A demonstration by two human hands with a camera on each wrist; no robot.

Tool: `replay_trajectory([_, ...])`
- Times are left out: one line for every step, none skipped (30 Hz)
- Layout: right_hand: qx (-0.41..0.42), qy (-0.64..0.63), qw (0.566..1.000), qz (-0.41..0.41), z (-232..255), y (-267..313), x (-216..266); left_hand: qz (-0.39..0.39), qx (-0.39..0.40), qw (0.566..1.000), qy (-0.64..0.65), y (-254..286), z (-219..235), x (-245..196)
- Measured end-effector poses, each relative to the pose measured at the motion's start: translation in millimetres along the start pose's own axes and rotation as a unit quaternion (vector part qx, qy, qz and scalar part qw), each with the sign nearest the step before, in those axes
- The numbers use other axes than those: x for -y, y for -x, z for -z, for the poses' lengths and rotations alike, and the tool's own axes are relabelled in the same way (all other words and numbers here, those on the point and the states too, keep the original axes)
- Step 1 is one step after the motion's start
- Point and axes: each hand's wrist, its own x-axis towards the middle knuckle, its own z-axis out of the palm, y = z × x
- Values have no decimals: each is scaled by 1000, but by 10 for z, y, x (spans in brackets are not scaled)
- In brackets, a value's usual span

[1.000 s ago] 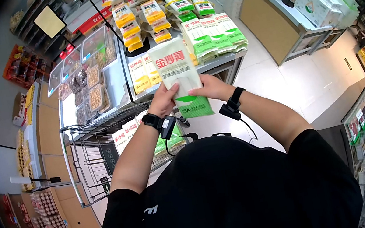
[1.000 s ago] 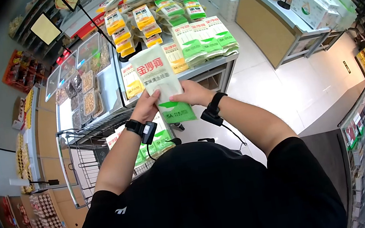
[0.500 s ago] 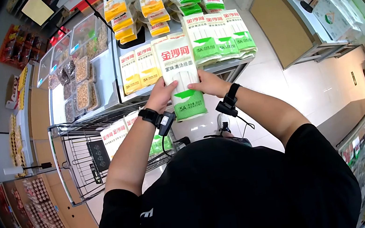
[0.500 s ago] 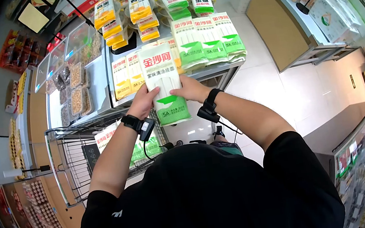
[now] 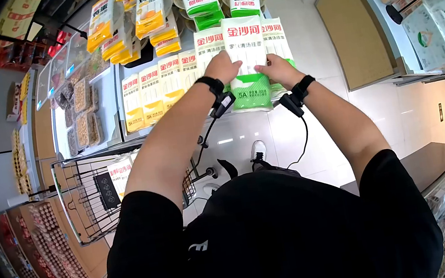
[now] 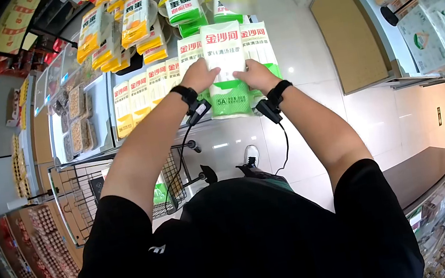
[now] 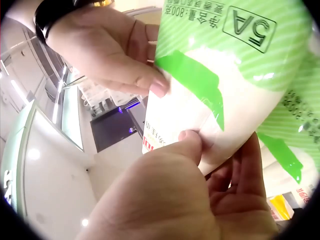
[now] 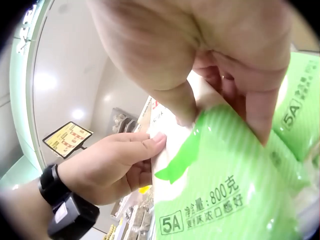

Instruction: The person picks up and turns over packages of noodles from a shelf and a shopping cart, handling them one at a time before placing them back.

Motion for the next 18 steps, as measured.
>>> replay_trajectory([-6, -11, 1000, -6, 43, -66, -4, 8, 24, 1000, -10, -159, -37, 1])
replay_trajectory([-3, -13, 1000, -10, 81, -153, -22, 16, 48, 999, -19, -306, -74, 10])
replay_trajectory([7, -20, 999, -26, 115, -235, -25, 19, 64, 997, -42, -417, -105, 7])
replay_trajectory([16, -25, 999, -41, 144, -286, -42, 21, 67, 997, -42, -521, -161, 40])
replay_trajectory([8, 3, 998, -55, 176, -336, -55, 28, 84, 995, -45, -603, -204, 70])
replay_trajectory([11, 2, 998, -58, 205, -405, -112, 35, 101, 993, -49, -630, -216, 54])
replay_trajectory([19, 26, 997, -63, 223, -477, -163, 44, 109, 990, -73, -650, -229, 34])
replay_trajectory([28, 50, 996, -68, 237, -542, -211, 47, 112, 990, -73, -655, -241, 19])
replay_trajectory([30, 49, 996, -70, 243, -584, -254, 39, 101, 990, -90, -639, -234, -11])
replay_trajectory([19, 92, 994, -55, 239, -618, -296, 32, 90, 990, -107, -619, -222, -42])
replay_trajectory([8, 135, 990, -39, 230, -654, -330, 34, 91, 989, -108, -604, -207, -80])
replay_trajectory([11, 134, 990, -40, 215, -680, -350, 31, 72, 990, -113, -592, -204, -111])
replay_trajectory([-1, 186, 983, -13, 202, -693, -365, 26, 52, 991, -118, -575, -191, -140])
replay_trajectory([-13, 238, 971, 16, 198, -709, -373, 28, 52, 991, -118, -563, -159, -164])
replay_trajectory([-12, 238, 971, 17, 196, -712, -351, 37, 63, 990, -119, -560, -137, -169])
replay_trajectory([4, 260, 965, 25, 200, -716, -328, 46, 73, 989, -119, -557, -119, -171])
replay_trajectory([19, 282, 959, 33, 203, -715, -305, 46, 73, 989, -119, -548, -112, -156])
replay_trajectory([20, 282, 959, 34, 213, -685, -228, 44, 70, 989, -120, -533, -116, -113])
